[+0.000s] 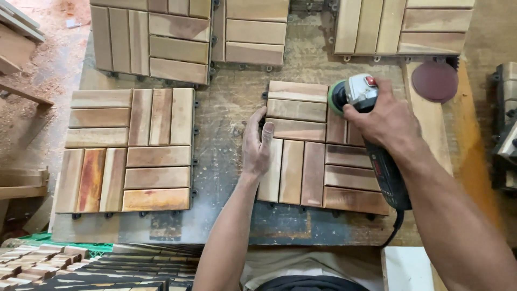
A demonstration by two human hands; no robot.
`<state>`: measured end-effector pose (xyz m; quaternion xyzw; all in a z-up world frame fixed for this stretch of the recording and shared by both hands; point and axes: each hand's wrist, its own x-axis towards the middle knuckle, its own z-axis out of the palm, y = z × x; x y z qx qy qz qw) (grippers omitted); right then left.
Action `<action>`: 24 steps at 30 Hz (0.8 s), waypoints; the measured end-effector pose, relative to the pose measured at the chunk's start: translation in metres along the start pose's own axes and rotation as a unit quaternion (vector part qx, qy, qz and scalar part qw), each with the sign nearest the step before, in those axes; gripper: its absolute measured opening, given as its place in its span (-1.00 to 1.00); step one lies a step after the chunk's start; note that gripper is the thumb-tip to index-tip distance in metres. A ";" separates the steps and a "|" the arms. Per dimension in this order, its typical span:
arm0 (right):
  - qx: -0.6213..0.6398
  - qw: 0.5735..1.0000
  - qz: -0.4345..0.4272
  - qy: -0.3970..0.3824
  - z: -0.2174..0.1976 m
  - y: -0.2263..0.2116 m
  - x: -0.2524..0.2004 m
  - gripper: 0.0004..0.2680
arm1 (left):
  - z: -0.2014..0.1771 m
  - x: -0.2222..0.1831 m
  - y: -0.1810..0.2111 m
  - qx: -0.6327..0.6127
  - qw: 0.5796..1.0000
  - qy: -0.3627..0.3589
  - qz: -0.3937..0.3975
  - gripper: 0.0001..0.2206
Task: Using a handheld orbital sander to smooth the surface of interlocking wooden deck tiles on a workbench.
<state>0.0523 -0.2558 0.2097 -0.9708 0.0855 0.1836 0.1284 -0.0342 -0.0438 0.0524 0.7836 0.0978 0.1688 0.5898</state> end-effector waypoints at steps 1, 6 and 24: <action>-0.006 1.000 -0.028 -0.004 0.001 -0.004 0.000 -0.43 | 0.000 0.000 -0.003 -0.003 1.000 0.004 0.008 -0.26; -0.017 0.993 -0.093 -0.066 0.023 -0.009 -0.046 -0.45 | -0.001 -0.001 -0.003 -0.017 1.000 0.005 0.001 -0.25; -0.011 0.999 0.026 -0.038 -0.011 0.022 -0.025 -0.40 | -0.001 0.001 0.007 0.000 1.000 0.001 0.001 -0.26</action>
